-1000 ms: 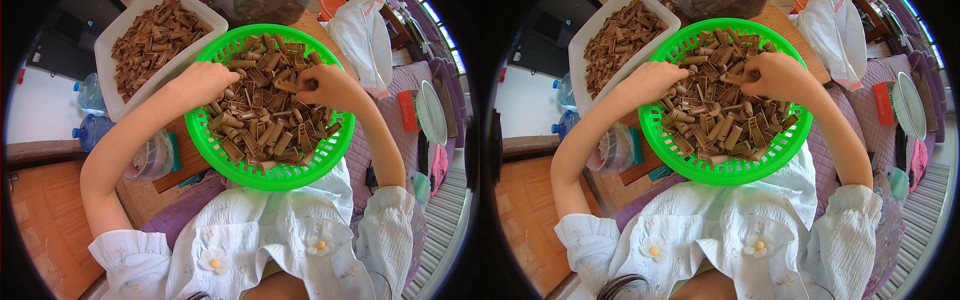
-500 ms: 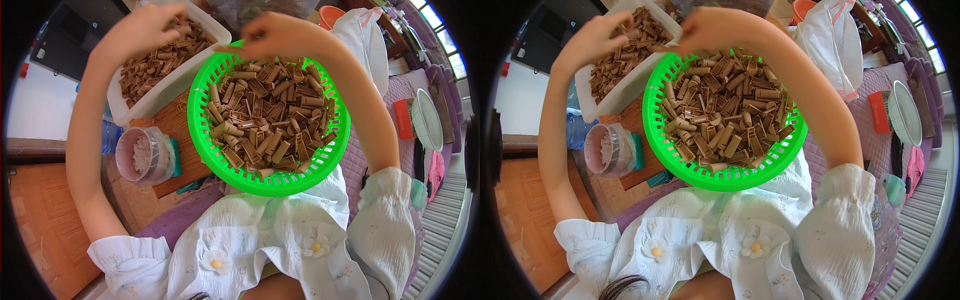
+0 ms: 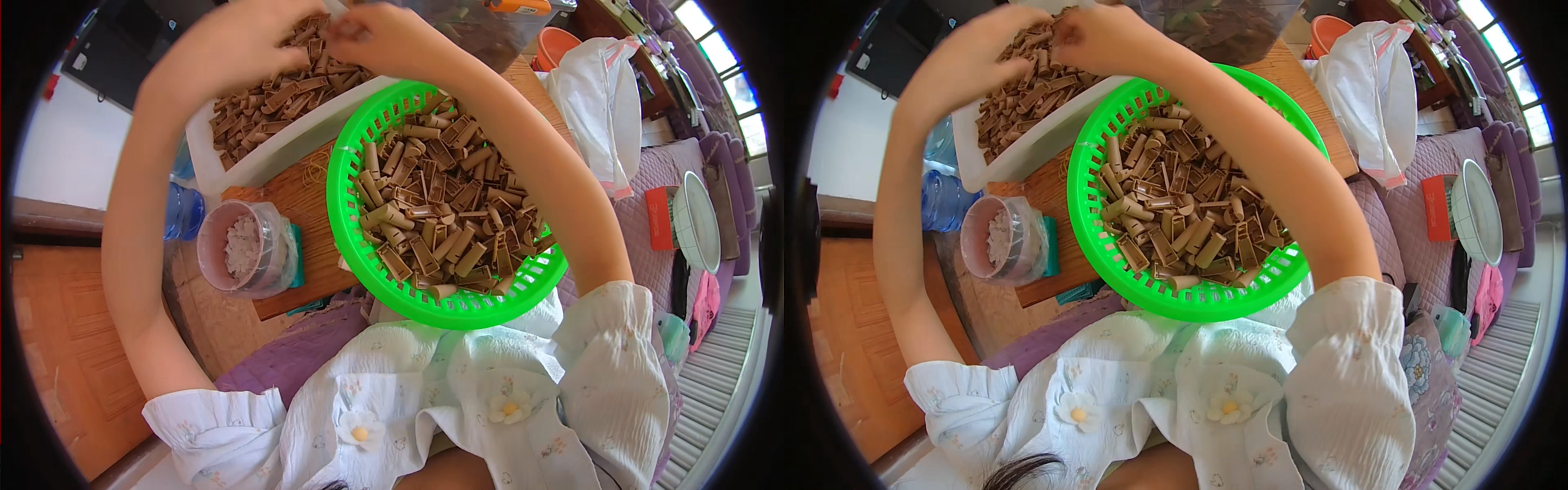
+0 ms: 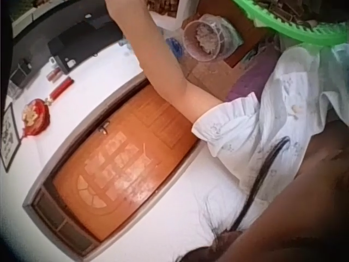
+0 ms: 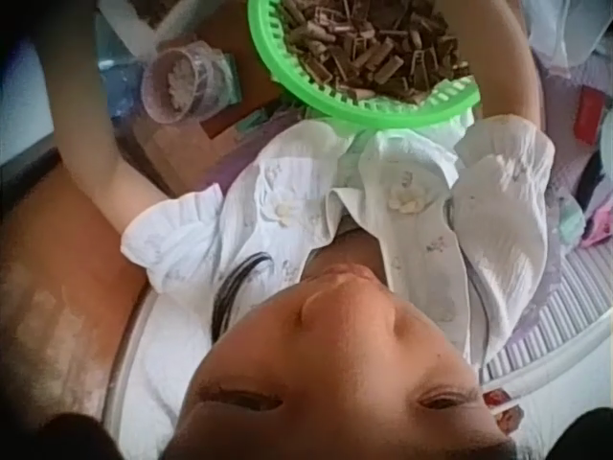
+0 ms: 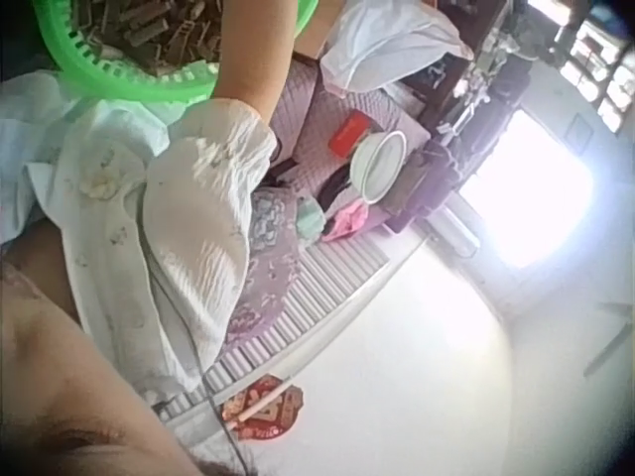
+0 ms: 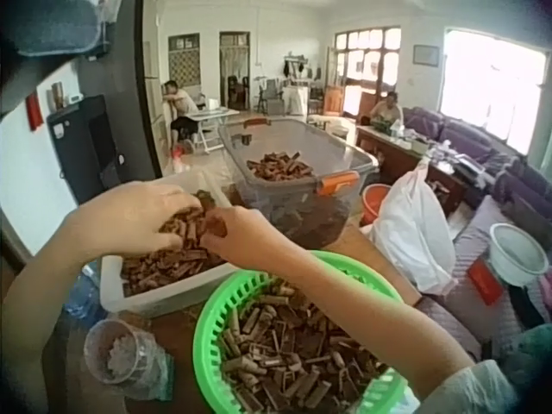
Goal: The person sorts small plastic pieces from a large basket by hand.
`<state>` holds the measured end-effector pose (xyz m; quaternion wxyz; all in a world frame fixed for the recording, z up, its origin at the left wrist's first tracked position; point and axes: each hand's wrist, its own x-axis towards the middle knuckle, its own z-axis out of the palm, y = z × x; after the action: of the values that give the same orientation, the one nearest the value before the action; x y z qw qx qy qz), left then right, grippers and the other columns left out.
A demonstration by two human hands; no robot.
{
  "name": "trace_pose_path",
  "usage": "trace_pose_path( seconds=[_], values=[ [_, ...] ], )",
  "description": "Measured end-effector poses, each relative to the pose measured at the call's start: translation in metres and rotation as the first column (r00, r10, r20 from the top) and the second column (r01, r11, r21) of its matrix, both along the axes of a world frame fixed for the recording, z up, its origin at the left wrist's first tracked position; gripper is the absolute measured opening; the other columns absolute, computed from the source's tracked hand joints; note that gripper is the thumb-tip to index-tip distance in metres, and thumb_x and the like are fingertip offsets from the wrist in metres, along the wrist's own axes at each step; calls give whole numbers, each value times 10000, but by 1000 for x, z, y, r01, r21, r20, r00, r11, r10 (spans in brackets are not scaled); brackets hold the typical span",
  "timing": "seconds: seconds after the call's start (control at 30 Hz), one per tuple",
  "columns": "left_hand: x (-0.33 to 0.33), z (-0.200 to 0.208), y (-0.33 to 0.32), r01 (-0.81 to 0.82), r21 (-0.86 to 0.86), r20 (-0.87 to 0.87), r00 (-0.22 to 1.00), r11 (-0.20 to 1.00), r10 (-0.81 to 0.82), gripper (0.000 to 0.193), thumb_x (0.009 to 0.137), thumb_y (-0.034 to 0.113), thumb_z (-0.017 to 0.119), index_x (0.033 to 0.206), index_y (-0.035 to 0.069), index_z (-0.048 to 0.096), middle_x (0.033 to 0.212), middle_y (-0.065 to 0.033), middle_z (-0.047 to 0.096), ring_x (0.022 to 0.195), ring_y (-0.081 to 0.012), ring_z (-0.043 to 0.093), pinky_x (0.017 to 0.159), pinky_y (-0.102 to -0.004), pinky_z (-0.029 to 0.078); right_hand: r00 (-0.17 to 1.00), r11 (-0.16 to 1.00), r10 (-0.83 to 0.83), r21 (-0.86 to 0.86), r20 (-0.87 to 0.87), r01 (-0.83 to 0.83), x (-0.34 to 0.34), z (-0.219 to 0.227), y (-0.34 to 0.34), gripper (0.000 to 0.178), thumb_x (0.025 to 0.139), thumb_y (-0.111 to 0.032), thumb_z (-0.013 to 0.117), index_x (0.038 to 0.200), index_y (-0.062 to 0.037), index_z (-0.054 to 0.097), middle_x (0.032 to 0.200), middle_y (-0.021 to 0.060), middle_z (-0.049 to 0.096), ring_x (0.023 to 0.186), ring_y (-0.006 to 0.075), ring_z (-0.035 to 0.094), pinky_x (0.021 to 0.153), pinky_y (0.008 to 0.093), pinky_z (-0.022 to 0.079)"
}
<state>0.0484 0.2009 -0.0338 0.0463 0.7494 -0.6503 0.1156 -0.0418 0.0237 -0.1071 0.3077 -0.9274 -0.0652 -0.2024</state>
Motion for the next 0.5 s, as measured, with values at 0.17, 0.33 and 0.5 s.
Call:
trace_pose_path(
  seconds=[0.17,0.33,0.5],
  values=[
    [-47,-50,-26,129,354,-249,968,926,-39,412,751,127,610,1153,61,551,1082,-144,586,978,-306,577,874,-386,459,897,933,-240,-342,-371,108,-60,-48,-34,236,753,-202,645,925,-40,650,845,161,641,790,306,619,740,402,486],
    [-68,-91,-58,105,380,-144,988,919,-54,242,778,127,598,1019,99,607,921,-102,618,878,-286,615,744,-409,509,938,857,-273,-498,-213,136,-96,-91,-50,223,725,-165,666,909,-39,654,903,157,595,867,331,591,768,421,477],
    [-72,-104,-95,113,365,-37,994,924,-107,175,800,165,596,950,76,604,894,-99,625,846,-282,621,718,-408,517,967,905,-236,-384,-97,182,-121,-73,-53,210,728,-156,657,907,-46,648,902,154,610,851,331,606,747,416,491]
  ],
)
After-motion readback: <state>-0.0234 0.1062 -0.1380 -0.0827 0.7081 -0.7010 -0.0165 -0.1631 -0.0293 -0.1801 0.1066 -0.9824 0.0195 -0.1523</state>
